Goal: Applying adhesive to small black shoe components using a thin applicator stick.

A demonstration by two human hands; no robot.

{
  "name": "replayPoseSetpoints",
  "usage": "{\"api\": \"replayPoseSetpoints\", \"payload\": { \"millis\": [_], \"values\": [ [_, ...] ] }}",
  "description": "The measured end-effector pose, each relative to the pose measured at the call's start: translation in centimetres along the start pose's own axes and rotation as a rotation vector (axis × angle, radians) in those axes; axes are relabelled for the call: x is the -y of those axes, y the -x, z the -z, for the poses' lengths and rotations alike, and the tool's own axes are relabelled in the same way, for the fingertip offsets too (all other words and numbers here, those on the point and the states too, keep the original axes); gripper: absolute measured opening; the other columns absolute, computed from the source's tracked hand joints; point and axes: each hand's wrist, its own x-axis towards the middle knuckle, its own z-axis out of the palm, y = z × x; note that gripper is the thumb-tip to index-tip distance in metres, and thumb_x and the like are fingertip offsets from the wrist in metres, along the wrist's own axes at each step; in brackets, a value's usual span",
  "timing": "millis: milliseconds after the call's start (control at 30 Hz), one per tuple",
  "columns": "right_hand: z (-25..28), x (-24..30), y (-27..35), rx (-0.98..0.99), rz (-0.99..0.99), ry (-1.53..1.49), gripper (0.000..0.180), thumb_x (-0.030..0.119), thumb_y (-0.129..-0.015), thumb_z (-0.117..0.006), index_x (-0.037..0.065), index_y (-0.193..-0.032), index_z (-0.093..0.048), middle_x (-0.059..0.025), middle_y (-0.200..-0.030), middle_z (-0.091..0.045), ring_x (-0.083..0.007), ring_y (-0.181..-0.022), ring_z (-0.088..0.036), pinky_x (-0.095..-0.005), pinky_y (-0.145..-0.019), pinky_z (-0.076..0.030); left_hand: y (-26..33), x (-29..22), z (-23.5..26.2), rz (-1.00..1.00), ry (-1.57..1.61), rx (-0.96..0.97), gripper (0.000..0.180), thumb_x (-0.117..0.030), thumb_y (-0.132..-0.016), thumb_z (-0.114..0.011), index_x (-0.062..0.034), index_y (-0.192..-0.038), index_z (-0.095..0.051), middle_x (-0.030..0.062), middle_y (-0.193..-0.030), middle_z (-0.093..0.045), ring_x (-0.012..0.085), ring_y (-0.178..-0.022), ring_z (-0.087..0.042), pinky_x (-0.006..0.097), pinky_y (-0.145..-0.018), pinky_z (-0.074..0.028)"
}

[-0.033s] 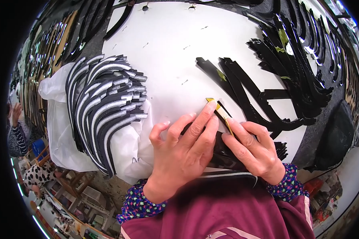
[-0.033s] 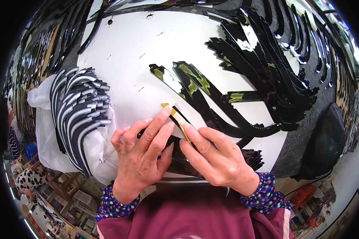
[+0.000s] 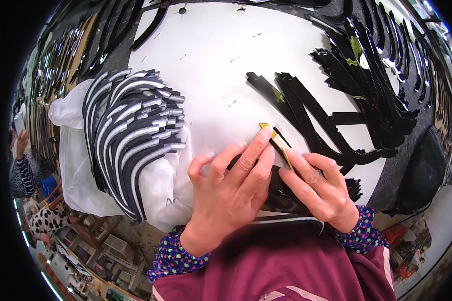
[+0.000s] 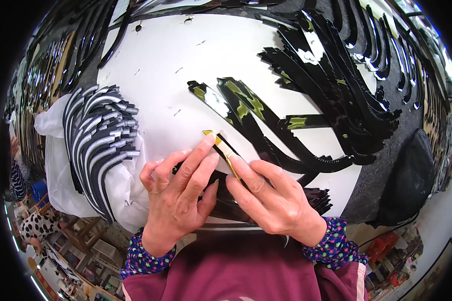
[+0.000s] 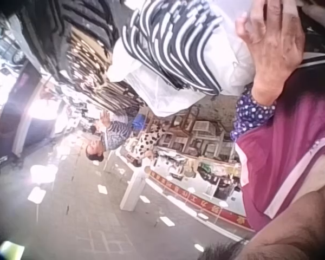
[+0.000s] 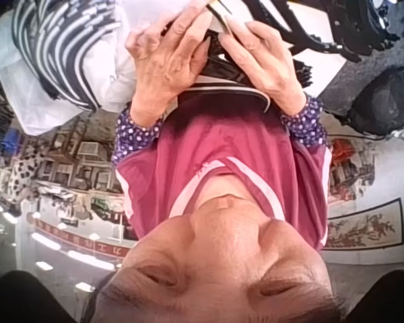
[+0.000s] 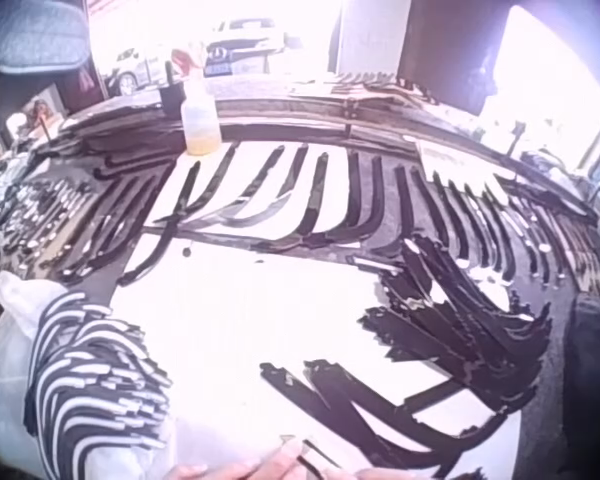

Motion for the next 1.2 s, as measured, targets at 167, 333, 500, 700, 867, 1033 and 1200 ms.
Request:
{"api": "replayPoseSetpoints", "payload": {
  "millis": [167, 333, 500, 700, 867, 1033, 1200],
  "values": [
    [0.08, 0.16, 0.03, 0.013, -0.017, -0.014, 0.027, 0.004, -0.074, -0.069, -0.001, -0.1, -0.07, -0.0186, -0.117, -0.07, -0.0275, -0.091, -0.065, -0.0332, -0.075, -0.058, -0.04, 0.04, 0.16, 0.006, 0.016, 0.003, 0.045, -0.026, -0.089, -0.067, -0.0191, -0.133, -0.058, -0.0065, -0.146, -0.057, 0.0165, -0.119, -0.046, 0.038, -0.104, -0.024],
    [0.51, 0.32, 0.2, -0.003, -0.037, -0.045, 0.026, 0.001, -0.074, -0.07, -0.005, -0.099, -0.069, -0.0224, -0.114, -0.069, -0.0302, -0.09, -0.068, -0.0354, -0.076, -0.059, -0.2, 0.09, 0.13, 0.003, 0.031, -0.005, 0.049, -0.025, -0.088, -0.068, -0.0182, -0.136, -0.056, -0.0061, -0.146, -0.057, 0.0171, -0.119, -0.046, 0.038, -0.104, -0.025],
    [0.64, 0.71, 0.85, -0.092, -0.087, -0.093, 0.024, -0.001, -0.073, -0.071, -0.008, -0.096, -0.068, -0.0253, -0.108, -0.07, -0.0332, -0.088, -0.071, -0.0366, -0.074, -0.061, -0.38, 0.32, 0.26, -0.007, 0.028, 0.001, 0.048, -0.026, -0.088, -0.068, -0.0171, -0.134, -0.057, -0.0054, -0.146, -0.057, 0.0173, -0.118, -0.046, 0.037, -0.102, -0.026],
    [0.41, 0.64, 0.7, -0.139, -0.075, -0.109, 0.02, -0.002, -0.074, -0.073, -0.007, -0.093, -0.069, -0.0236, -0.104, -0.071, -0.0315, -0.084, -0.071, -0.0348, -0.072, -0.061, -0.19, 0.21, -0.1, 0.005, -0.009, -0.035, 0.038, -0.03, -0.091, -0.062, -0.021, -0.128, -0.061, -0.0098, -0.144, -0.059, 0.0132, -0.118, -0.047, 0.038, -0.099, -0.028],
    [0.34, 0.72, 0.76, -0.132, -0.097, -0.1, 0.017, -0.002, -0.074, -0.072, -0.007, -0.09, -0.069, -0.0226, -0.101, -0.072, -0.0297, -0.083, -0.071, -0.0327, -0.071, -0.06, -0.04, 0.34, -0.15, -0.028, 0.019, -0.012, 0.048, -0.028, -0.089, -0.067, -0.018, -0.134, -0.058, -0.0047, -0.144, -0.06, 0.0165, -0.12, -0.046, 0.037, -0.1, -0.027],
    [0.41, 0.71, 0.66, -0.124, -0.102, -0.098, 0.017, -0.001, -0.074, -0.073, -0.006, -0.09, -0.07, -0.023, -0.101, -0.073, -0.029, -0.083, -0.072, -0.032, -0.072, -0.061, -0.13, 0.21, 0.06, -0.012, 0.021, 0.007, 0.044, -0.029, -0.091, -0.065, -0.0204, -0.133, -0.058, -0.0072, -0.145, -0.059, 0.0148, -0.119, -0.046, 0.037, -0.1, -0.027],
    [0.39, 0.69, 0.5, -0.121, -0.095, -0.089, 0.017, -0.001, -0.075, -0.073, -0.007, -0.091, -0.07, -0.0234, -0.1, -0.073, -0.0293, -0.083, -0.072, -0.0315, -0.073, -0.061, -0.37, 0.18, 0.36, 0.007, 0.027, 0.011, 0.04, -0.03, -0.092, -0.062, -0.0216, -0.132, -0.057, -0.0096, -0.146, -0.058, 0.0131, -0.117, -0.046, 0.037, -0.099, -0.028]
  ]
}}
